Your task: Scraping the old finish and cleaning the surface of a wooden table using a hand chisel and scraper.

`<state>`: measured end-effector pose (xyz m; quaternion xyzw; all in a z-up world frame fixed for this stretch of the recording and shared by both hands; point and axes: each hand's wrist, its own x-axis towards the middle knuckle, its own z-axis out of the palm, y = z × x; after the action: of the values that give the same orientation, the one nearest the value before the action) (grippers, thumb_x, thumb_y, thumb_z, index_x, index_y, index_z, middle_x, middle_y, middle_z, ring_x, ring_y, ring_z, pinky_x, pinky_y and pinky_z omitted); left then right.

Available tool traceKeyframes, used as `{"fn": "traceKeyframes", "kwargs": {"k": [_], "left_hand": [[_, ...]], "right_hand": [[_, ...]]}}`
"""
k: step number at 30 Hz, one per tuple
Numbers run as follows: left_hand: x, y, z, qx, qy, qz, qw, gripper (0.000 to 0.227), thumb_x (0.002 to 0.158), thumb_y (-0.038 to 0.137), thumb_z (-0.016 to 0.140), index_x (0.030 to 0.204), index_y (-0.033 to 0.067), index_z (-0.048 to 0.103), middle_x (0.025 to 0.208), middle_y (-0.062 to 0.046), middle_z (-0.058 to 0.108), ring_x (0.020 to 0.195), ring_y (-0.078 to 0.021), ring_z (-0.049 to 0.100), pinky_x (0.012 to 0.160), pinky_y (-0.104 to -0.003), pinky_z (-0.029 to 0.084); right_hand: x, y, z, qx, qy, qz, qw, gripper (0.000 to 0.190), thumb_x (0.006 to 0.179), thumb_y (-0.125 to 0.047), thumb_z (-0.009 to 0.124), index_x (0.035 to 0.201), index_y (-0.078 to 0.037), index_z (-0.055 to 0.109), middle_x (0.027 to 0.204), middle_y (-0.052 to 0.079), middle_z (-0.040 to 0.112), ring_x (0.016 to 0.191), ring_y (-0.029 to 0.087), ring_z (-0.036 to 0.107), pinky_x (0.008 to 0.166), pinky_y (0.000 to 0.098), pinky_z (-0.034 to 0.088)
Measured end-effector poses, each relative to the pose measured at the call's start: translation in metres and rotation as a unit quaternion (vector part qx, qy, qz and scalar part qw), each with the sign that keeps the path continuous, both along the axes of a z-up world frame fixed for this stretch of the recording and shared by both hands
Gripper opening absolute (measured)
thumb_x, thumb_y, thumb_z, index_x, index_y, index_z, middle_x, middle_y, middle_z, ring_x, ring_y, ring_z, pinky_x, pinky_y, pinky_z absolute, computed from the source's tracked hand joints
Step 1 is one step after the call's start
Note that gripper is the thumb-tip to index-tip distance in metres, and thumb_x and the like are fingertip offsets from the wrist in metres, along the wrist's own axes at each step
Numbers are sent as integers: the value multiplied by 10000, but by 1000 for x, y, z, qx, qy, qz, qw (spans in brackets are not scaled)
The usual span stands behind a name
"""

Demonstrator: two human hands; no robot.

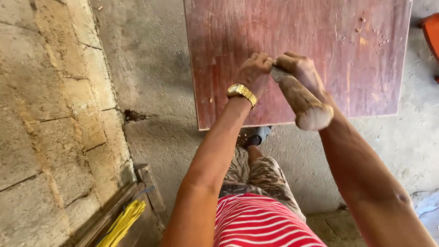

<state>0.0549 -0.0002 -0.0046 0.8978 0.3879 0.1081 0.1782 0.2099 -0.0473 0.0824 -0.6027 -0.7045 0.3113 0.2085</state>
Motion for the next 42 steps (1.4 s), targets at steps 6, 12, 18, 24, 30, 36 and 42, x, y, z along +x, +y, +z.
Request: {"fn": "traceKeyframes", "kwargs": {"k": [6,12,18,24,30,36,42], "left_hand": [[-6,-21,-12,56,-36,23,997,99,932,93,653,973,20,707,997,-143,690,933,-249,681,808,-351,619],[-25,-67,6,-14,2,-2,1000,101,1002,36,639,930,-4,697,1026,-142,691,977,-259,683,832,-352,619],[-42,-113,26,15,-26,25,999,51,932,44,650,952,15,687,997,-102,674,985,-244,680,882,-353,611],[-63,-162,49,-34,-15,7,999,150,871,31,662,1015,13,701,978,-95,658,981,-249,668,890,-373,594],[-82,-181,58,-168,121,-101,973,221,852,130,679,1034,6,686,1056,-128,646,1040,-263,626,968,-385,542],[-92,-135,80,-89,-26,-94,991,590,1013,387,511,1477,28,445,1574,-164,395,1460,-316,360,1205,-448,301],[-67,-80,16,2,89,-209,974,687,1003,560,349,1590,220,240,1673,-38,184,1532,-253,146,1246,-511,136]], "right_hand": [[3,-21,-20,-20,26,-9,999,130,987,30,635,915,-68,683,917,77,633,741,137,608,589,269,560],[-9,-61,-38,-11,-53,18,998,137,984,27,659,899,-76,687,859,64,672,687,127,645,549,247,582],[-31,-94,-14,-23,-86,34,995,160,885,61,689,933,-92,697,881,59,691,715,141,665,603,274,607],[-48,-135,13,-57,-39,33,997,223,815,46,715,976,-108,709,965,69,682,832,186,680,718,332,621],[-52,-175,27,-147,28,43,988,246,807,-34,732,1047,-76,700,958,95,661,836,234,671,719,345,593],[-55,-215,72,102,36,-169,980,152,912,55,679,1049,-10,684,1071,120,713,955,218,708,797,307,578],[-70,-245,88,128,35,-390,911,107,959,3,713,1064,-3,695,1144,127,731,1021,165,713,878,233,580]]}}
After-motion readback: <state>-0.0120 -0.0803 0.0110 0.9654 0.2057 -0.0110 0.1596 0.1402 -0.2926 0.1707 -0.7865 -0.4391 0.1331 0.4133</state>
